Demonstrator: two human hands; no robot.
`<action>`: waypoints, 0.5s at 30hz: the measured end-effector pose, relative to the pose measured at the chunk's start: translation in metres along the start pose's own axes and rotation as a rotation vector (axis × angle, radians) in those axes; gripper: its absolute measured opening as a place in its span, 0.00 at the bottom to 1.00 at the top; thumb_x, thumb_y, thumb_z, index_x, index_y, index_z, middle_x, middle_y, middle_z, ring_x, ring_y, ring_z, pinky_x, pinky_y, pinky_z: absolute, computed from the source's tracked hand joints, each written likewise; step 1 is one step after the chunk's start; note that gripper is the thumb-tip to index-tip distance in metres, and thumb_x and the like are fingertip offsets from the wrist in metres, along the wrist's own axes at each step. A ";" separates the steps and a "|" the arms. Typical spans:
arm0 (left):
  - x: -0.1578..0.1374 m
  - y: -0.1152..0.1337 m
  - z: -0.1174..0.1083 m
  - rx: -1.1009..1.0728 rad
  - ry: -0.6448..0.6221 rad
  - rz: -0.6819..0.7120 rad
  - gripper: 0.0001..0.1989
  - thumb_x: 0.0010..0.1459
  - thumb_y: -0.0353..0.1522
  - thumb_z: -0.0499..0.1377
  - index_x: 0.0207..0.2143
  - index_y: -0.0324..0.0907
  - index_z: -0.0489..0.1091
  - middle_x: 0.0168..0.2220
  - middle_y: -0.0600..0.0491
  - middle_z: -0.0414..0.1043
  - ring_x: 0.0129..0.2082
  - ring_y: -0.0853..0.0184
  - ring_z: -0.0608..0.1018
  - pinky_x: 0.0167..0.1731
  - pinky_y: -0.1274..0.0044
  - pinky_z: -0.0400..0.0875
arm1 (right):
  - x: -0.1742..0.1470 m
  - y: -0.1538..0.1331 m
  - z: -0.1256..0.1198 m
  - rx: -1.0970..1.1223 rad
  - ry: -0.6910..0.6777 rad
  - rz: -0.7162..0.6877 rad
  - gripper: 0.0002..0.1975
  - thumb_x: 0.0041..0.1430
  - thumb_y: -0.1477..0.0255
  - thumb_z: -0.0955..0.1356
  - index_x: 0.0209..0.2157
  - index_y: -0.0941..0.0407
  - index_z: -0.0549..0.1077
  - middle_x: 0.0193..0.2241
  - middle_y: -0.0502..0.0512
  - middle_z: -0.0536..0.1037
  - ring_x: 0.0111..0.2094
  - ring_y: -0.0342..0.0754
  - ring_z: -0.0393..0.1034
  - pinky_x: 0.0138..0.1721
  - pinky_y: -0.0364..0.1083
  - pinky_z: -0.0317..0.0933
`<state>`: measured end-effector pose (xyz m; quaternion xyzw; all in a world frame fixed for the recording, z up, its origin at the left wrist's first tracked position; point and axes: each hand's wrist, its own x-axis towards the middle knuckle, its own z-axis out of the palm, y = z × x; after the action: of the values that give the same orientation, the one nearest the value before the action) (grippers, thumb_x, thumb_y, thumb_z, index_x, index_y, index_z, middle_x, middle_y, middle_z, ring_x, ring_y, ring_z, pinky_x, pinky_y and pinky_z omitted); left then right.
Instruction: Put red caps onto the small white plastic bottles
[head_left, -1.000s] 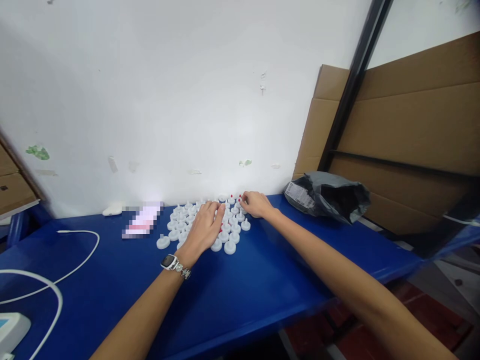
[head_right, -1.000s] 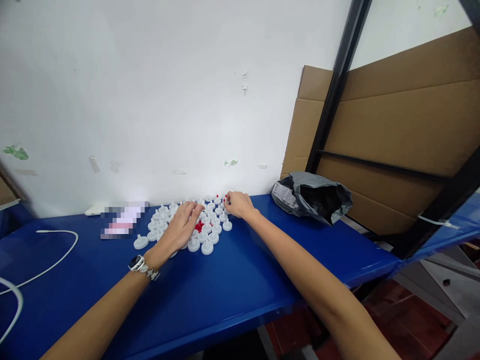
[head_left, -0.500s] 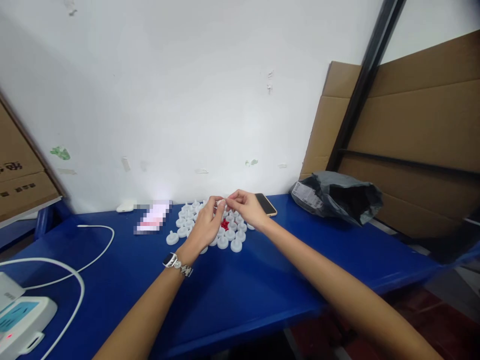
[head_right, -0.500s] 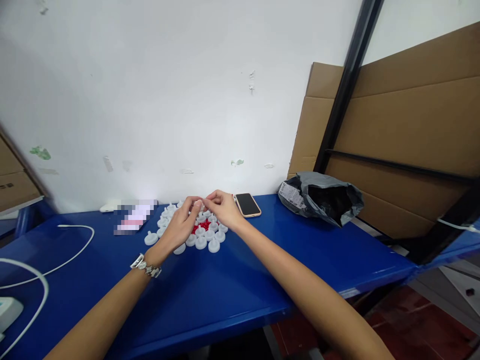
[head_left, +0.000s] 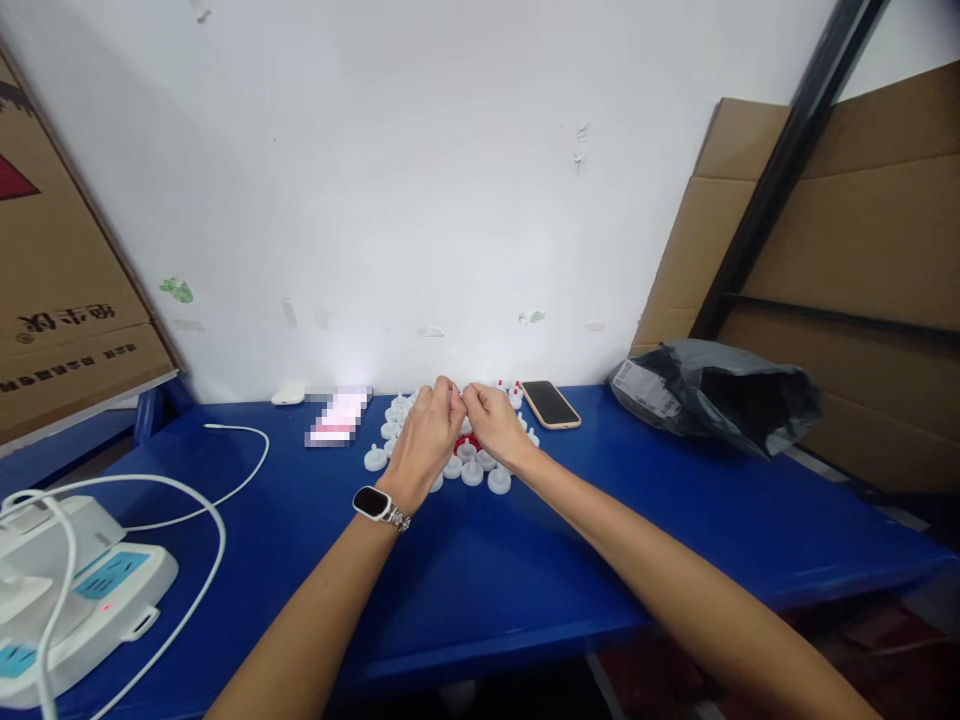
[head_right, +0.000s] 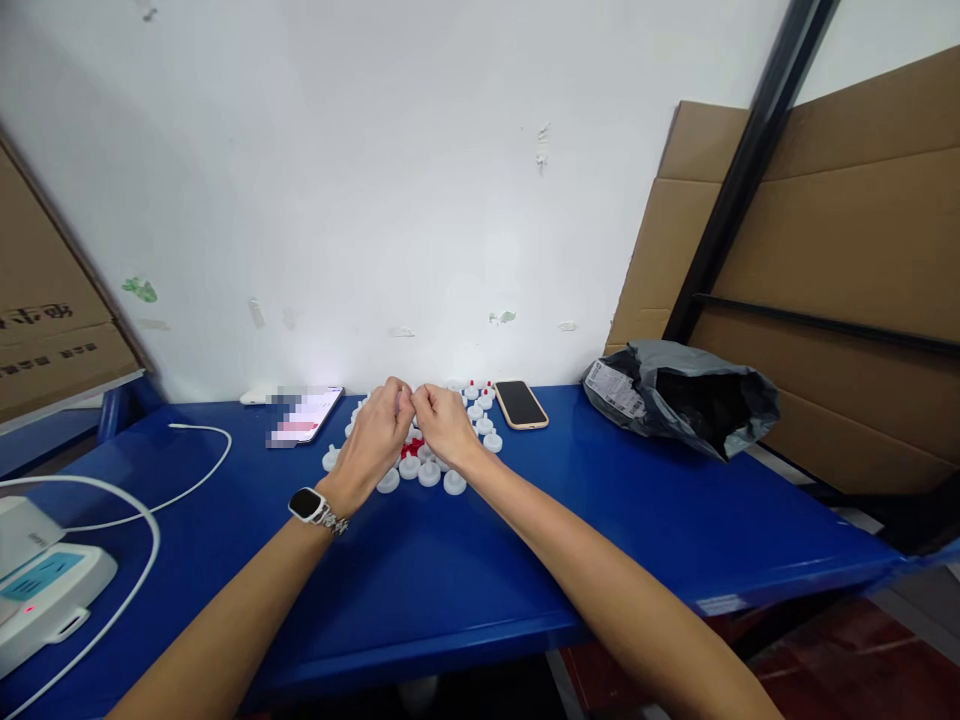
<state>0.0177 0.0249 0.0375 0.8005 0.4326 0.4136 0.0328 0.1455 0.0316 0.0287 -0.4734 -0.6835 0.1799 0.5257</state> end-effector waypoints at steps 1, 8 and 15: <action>0.000 0.002 0.000 0.030 0.000 -0.005 0.12 0.68 0.37 0.41 0.36 0.44 0.60 0.32 0.50 0.64 0.33 0.62 0.69 0.34 0.72 0.62 | 0.000 -0.001 -0.002 -0.014 0.003 0.003 0.17 0.61 0.66 0.59 0.19 0.55 0.57 0.16 0.44 0.59 0.21 0.40 0.53 0.24 0.42 0.46; 0.003 0.004 0.008 -0.283 0.020 -0.187 0.12 0.65 0.38 0.43 0.30 0.44 0.58 0.25 0.55 0.61 0.25 0.66 0.66 0.30 0.73 0.63 | -0.001 -0.005 -0.008 -0.056 0.071 0.017 0.16 0.60 0.68 0.59 0.19 0.55 0.57 0.16 0.44 0.58 0.21 0.41 0.53 0.24 0.42 0.46; 0.013 -0.024 0.003 -0.619 0.036 -0.404 0.15 0.64 0.39 0.41 0.32 0.43 0.61 0.26 0.55 0.63 0.24 0.70 0.67 0.26 0.76 0.65 | 0.001 0.015 -0.032 -0.225 0.008 -0.023 0.18 0.65 0.65 0.57 0.22 0.55 0.60 0.18 0.46 0.62 0.23 0.41 0.58 0.27 0.42 0.48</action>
<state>0.0075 0.0499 0.0339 0.6435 0.4368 0.5241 0.3469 0.1805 0.0320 0.0305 -0.5226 -0.7025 0.0940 0.4739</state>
